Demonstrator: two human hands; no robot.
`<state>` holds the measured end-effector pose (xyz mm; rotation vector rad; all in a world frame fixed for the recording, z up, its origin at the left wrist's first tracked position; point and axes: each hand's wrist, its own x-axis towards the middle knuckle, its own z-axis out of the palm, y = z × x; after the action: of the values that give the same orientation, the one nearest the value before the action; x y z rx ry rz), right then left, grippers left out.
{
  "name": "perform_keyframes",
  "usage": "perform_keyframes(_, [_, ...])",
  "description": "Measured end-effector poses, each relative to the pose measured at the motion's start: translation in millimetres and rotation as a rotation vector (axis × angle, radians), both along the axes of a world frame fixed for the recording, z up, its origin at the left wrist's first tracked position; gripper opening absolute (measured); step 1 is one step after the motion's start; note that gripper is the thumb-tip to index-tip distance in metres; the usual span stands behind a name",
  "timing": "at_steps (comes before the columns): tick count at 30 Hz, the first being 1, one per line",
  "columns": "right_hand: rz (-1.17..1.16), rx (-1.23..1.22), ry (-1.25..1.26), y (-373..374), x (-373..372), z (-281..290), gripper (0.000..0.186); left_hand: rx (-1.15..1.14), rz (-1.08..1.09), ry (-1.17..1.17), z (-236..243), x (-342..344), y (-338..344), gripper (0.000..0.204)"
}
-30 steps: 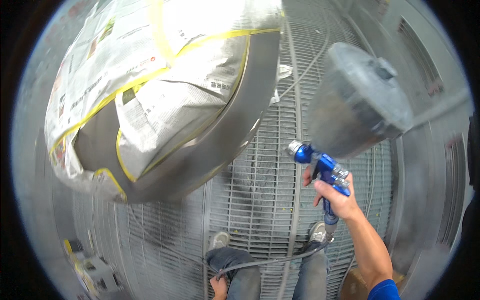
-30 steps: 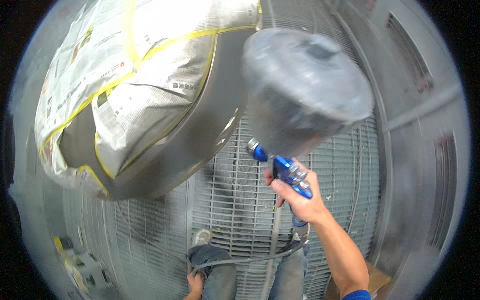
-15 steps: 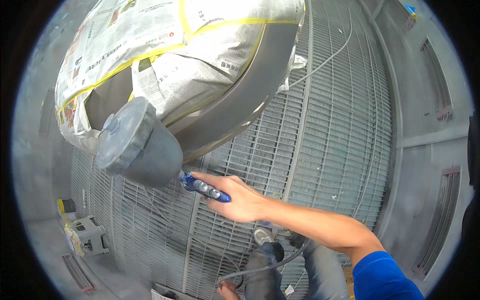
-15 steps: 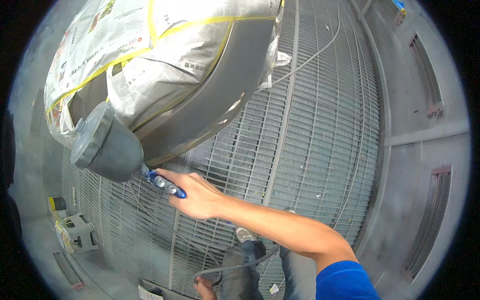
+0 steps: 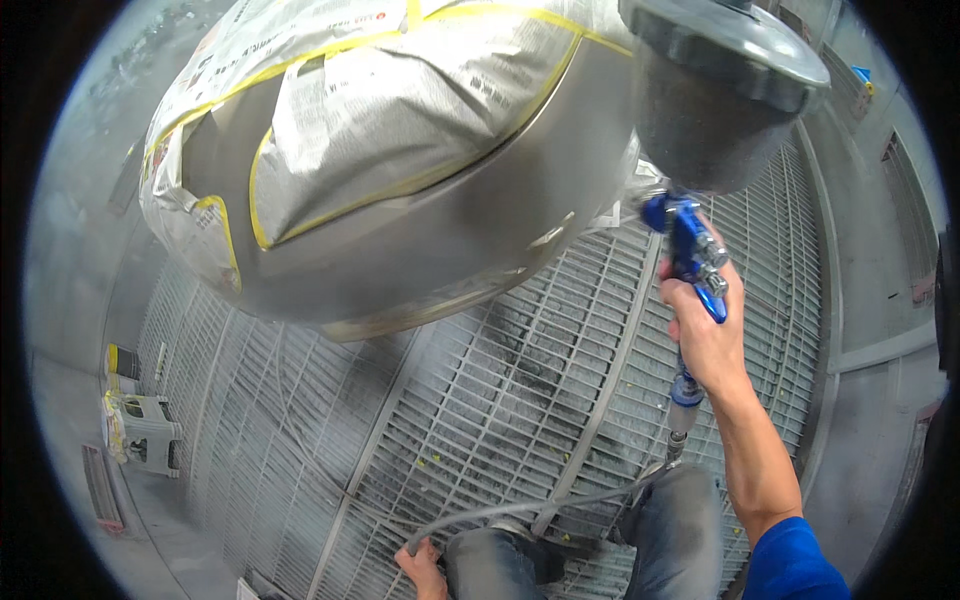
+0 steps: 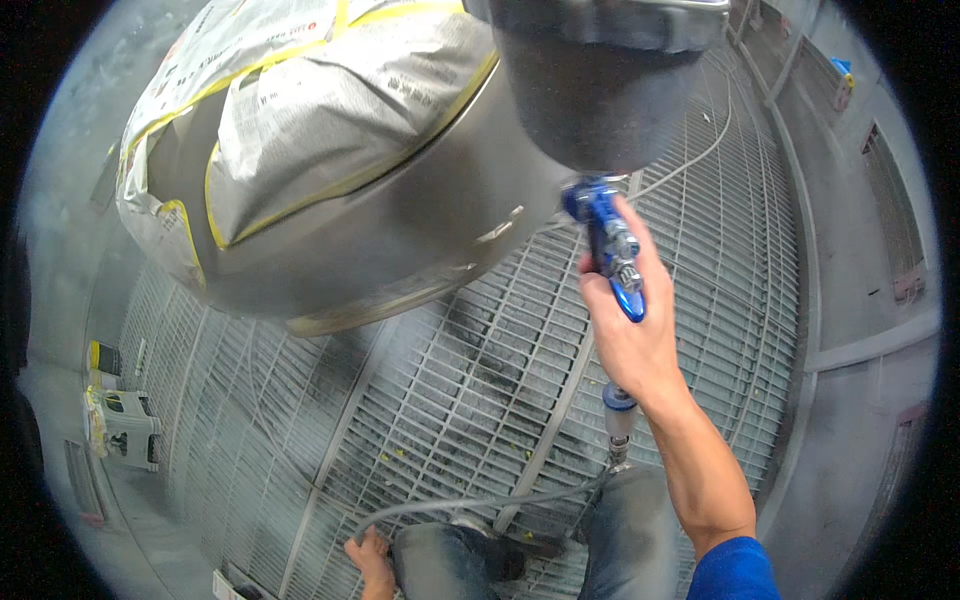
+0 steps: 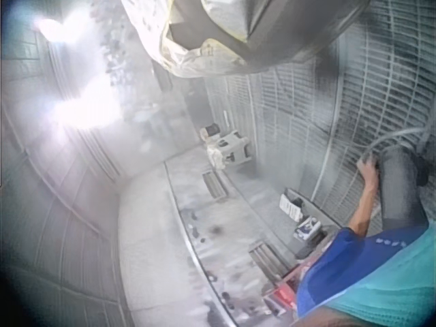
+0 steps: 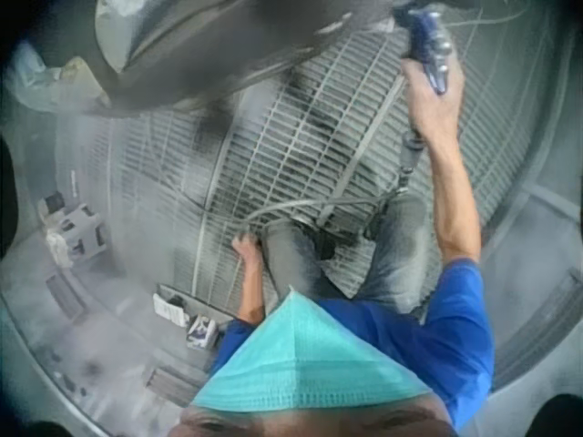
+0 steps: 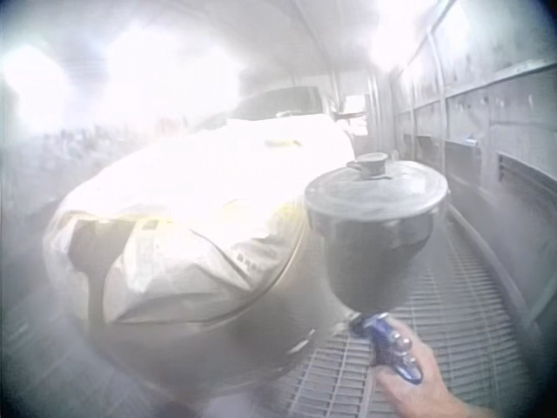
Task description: The person wipes the front bumper of a car with a cloth, then uses a spray gun to apply paint to the bumper. The car is masked with newspaper and tape to protect surrounding areas.
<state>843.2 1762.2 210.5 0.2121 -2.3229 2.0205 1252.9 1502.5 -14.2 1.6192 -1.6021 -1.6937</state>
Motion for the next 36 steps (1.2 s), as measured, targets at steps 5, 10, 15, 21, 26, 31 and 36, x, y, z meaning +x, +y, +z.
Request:
perform_keyframes(5, [0.268,0.004,0.077,-19,23,-76,0.077,-0.054,0.069,0.066,-16,-52,2,0.027])
perform_keyframes(10, [0.646,-0.008,0.355,-105,39,-137,0.077,-0.089,0.16,0.261,-54,-51,-33,0.026])
perform_keyframes(15, [0.823,-0.104,0.022,-112,32,-160,0.075,-0.156,0.131,0.18,-32,-67,-18,0.03])
perform_keyframes(21, [0.393,-0.222,-0.135,-24,14,-191,0.027,-0.18,-0.076,0.099,-69,-34,-16,0.023])
perform_keyframes(26, [0.113,-0.265,-0.03,33,-31,-210,0.019,-0.359,-0.409,-0.151,-31,-66,9,0.021])
perform_keyframes(31, [-0.028,-0.248,0.015,69,-93,-251,0.018,-0.156,-0.505,-0.06,-6,-95,37,0.025])
perform_keyframes(36, [-0.165,-0.156,0.017,85,-134,-295,0.012,-0.101,-0.596,0.008,-10,-104,48,0.029])
